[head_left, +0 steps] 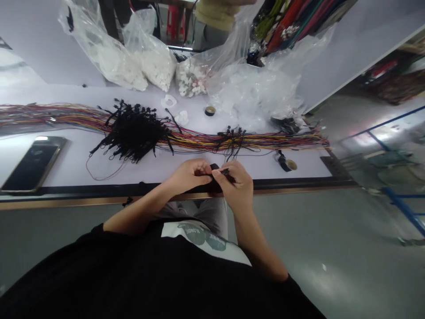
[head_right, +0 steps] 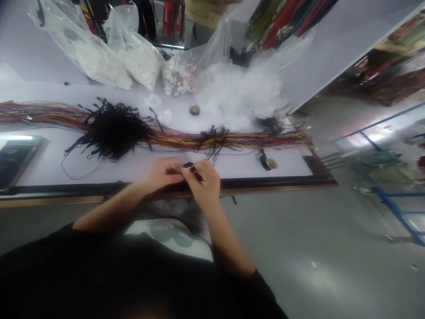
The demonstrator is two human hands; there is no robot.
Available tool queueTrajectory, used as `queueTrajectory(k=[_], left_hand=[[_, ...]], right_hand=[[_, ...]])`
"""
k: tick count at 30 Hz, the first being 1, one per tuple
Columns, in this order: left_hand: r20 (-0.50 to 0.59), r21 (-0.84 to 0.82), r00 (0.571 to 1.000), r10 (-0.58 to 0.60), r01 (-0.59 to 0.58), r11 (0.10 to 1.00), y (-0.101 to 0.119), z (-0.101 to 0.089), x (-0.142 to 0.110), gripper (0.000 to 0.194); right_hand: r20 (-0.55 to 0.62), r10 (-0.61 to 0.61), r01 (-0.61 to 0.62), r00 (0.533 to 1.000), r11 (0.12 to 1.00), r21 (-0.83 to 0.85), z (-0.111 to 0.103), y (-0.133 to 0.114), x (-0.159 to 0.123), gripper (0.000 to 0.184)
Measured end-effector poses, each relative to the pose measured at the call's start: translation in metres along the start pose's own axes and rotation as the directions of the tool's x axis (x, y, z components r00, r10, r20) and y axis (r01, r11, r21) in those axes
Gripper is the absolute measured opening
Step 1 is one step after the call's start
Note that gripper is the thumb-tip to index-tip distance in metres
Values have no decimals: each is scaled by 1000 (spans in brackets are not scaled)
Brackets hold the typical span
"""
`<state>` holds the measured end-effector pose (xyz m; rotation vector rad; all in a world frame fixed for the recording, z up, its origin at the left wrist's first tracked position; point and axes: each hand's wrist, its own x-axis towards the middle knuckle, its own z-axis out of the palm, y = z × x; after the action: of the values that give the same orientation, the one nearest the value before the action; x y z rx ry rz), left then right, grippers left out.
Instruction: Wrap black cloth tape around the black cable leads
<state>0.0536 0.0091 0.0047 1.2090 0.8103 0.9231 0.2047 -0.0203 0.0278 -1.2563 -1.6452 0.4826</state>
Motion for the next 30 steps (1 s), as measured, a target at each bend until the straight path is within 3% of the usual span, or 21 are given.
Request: queueTrajectory(k=[2,5,8,10,12,14,16,18,21,23,25,26,28,30], left_hand=[[-120,138,991,51,-34,990,-1,5,0,6],[-258,233,955,144,-83,969,0,12,-2,6],[-284,93,949,139,-117,989,3,18,-5,8],[-301,-88,949,95,-127,988,4,19,-5,22],[-225,-264,973,42,-103,959,4,18,-2,33],[-34,-391,999,2,-15,920,3,14,2,41],[112,-445,993,-24,71,893,1,10,4,47],[88,-441,996,-8,46,896,0,7,3,49],[28,-232,989,147,-136,963,4,-1,-5,50],[161,3,957,242,-245,969,8,-8,-10,64],[327,180,914,240,-310,934,10,-14,-13,79],[331,251,917,224,-314,916,10,-15,-13,79],[185,386,955,230,-286,877,7,-14,-9,55],[-17,496,948,318,-268,826,3,-9,-5,18]], right_hand=[[4,89,-89,996,996,7,6,3,-4,11],[69,175,-178,982,983,47,12,7,-6,5],[18,172,-173,985,983,64,11,8,-3,6],[-45,140,-137,989,988,64,9,7,-2,6],[-37,104,-100,994,990,100,8,5,-2,5],[-1,89,-87,996,983,163,11,4,-5,4],[-15,125,-118,992,964,237,14,5,-7,6],[-58,211,-179,976,923,340,18,7,-7,10],[-48,337,-271,940,826,494,17,12,-2,15],[-2,360,-316,933,821,475,13,14,3,14],[24,315,-301,949,879,368,7,14,6,12],[28,259,-255,965,916,308,4,13,7,10],[14,115,-116,993,969,219,1,9,8,8],[-24,15,-10,1000,982,189,2,5,8,8]])
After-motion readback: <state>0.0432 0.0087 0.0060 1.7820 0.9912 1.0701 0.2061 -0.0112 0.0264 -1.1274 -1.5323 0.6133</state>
